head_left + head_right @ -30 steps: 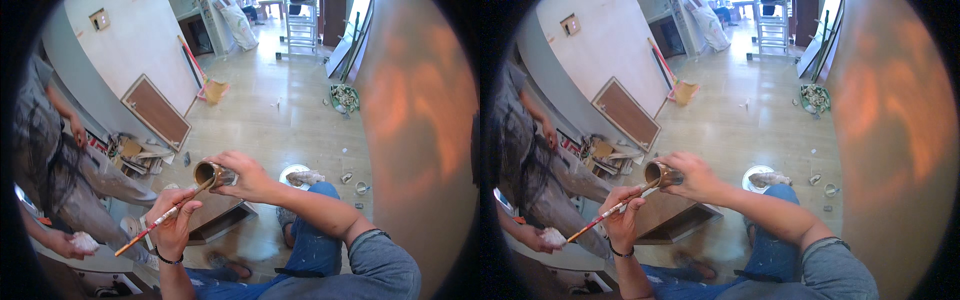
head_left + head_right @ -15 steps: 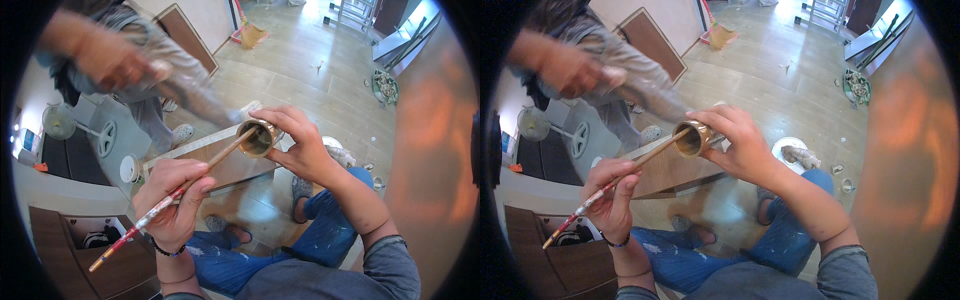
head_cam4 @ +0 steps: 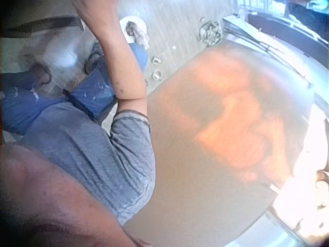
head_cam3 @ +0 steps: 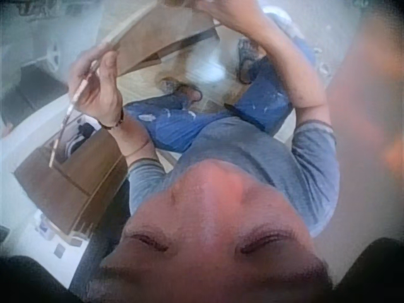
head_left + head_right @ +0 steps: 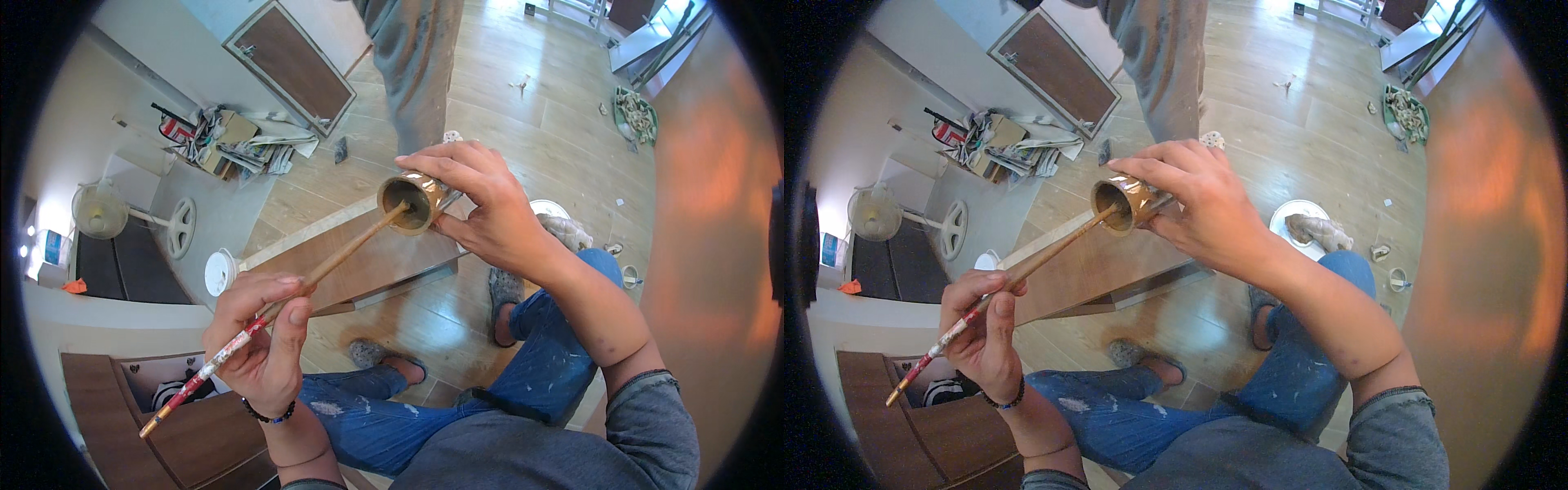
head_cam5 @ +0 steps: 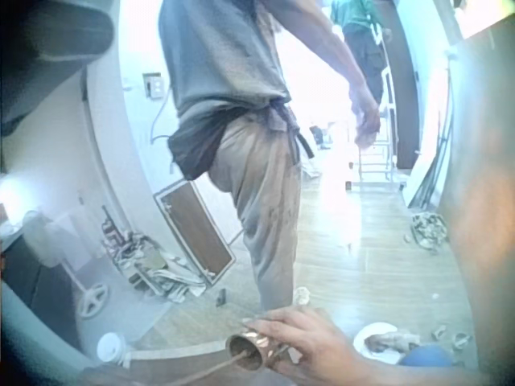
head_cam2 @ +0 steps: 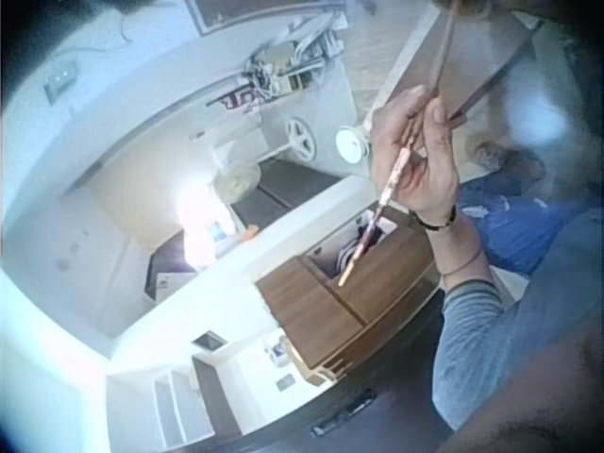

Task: The person sits on the floor and applies a finish to the edges of a wooden furniture piece using a small brush and a tin of finish. They repeatedly dip the brush into the tin and carefully coat the taped edges of the furniture.

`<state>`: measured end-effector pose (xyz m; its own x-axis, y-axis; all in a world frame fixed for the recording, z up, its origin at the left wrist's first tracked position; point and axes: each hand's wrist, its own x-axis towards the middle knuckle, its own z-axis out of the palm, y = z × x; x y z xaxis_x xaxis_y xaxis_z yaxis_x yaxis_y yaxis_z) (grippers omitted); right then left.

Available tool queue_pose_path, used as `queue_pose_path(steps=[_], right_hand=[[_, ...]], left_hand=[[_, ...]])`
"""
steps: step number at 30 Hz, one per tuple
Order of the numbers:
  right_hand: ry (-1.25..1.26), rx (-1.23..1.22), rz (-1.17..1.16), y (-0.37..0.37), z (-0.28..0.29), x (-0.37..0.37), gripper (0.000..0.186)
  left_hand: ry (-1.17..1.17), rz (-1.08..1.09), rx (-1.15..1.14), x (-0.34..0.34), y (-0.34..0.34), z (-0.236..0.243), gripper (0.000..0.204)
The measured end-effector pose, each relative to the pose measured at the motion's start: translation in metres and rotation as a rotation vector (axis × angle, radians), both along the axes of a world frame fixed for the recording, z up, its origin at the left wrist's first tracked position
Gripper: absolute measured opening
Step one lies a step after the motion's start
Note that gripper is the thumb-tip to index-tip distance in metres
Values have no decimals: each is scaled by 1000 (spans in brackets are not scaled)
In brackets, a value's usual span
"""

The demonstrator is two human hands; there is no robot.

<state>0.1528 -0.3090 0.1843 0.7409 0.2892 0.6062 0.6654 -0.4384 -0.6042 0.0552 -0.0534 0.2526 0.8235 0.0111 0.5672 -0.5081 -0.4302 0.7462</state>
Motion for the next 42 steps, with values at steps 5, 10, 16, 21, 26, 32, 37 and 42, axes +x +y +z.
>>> queue_pose_path(steps=[5, 10, 16, 21, 26, 32, 37, 42], right_hand=[[-10, -80, -29, -4, 0, -1, 62], [-66, -103, -64, -7, -4, 2, 61], [-61, -86, -64, -7, -4, 3, 61], [-50, -97, -92, -13, -8, 2, 58], [-83, 12, -158, -25, -25, 35, 57], [20, 279, -273, -53, -33, 73, 45], [148, 352, -224, -66, -21, 75, 45], [133, 349, -293, -67, -25, 84, 41]], left_hand=[[19, 20, 56, 3, 0, -2, 14], [-45, -67, 206, 5, 7, 1, 10], [-33, -60, 171, 6, 0, 0, 10], [-66, -47, 160, 6, 4, -2, 14], [-26, -50, -202, 24, 8, -18, 17], [336, -134, -590, 50, 13, -71, 15], [476, -185, -412, 69, -9, -95, 15], [581, -257, -215, 81, -23, -99, 17]])
